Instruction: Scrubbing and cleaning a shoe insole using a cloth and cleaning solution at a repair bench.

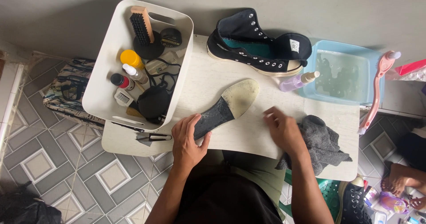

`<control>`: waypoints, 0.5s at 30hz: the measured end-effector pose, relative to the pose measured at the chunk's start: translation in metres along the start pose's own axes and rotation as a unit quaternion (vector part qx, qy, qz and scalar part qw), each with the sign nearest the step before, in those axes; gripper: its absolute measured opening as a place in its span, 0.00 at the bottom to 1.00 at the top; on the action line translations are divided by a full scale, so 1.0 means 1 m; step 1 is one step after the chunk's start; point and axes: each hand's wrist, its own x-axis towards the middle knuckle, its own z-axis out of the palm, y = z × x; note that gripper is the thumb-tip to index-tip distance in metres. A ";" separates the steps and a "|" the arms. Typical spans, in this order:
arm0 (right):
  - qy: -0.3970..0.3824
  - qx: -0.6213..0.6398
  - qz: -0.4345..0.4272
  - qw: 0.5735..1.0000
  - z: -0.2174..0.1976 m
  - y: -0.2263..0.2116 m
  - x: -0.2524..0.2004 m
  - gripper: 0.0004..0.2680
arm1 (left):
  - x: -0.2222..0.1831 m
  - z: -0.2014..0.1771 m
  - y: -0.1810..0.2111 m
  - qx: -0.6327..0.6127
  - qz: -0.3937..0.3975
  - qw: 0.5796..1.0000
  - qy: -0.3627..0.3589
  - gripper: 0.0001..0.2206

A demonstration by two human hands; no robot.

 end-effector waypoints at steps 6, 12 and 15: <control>-0.113 0.063 0.007 0.992 -0.009 -0.011 -0.006 0.06 | 0.001 -0.002 0.002 0.005 -0.011 1.000 -0.008 0.25; -0.014 0.026 0.006 1.000 -0.002 0.007 -0.001 0.08 | 0.001 0.000 0.002 0.006 -0.011 1.000 -0.003 0.25; -0.104 0.046 0.013 0.993 -0.012 -0.009 -0.006 0.07 | 0.002 -0.001 0.003 0.003 -0.011 1.000 -0.004 0.24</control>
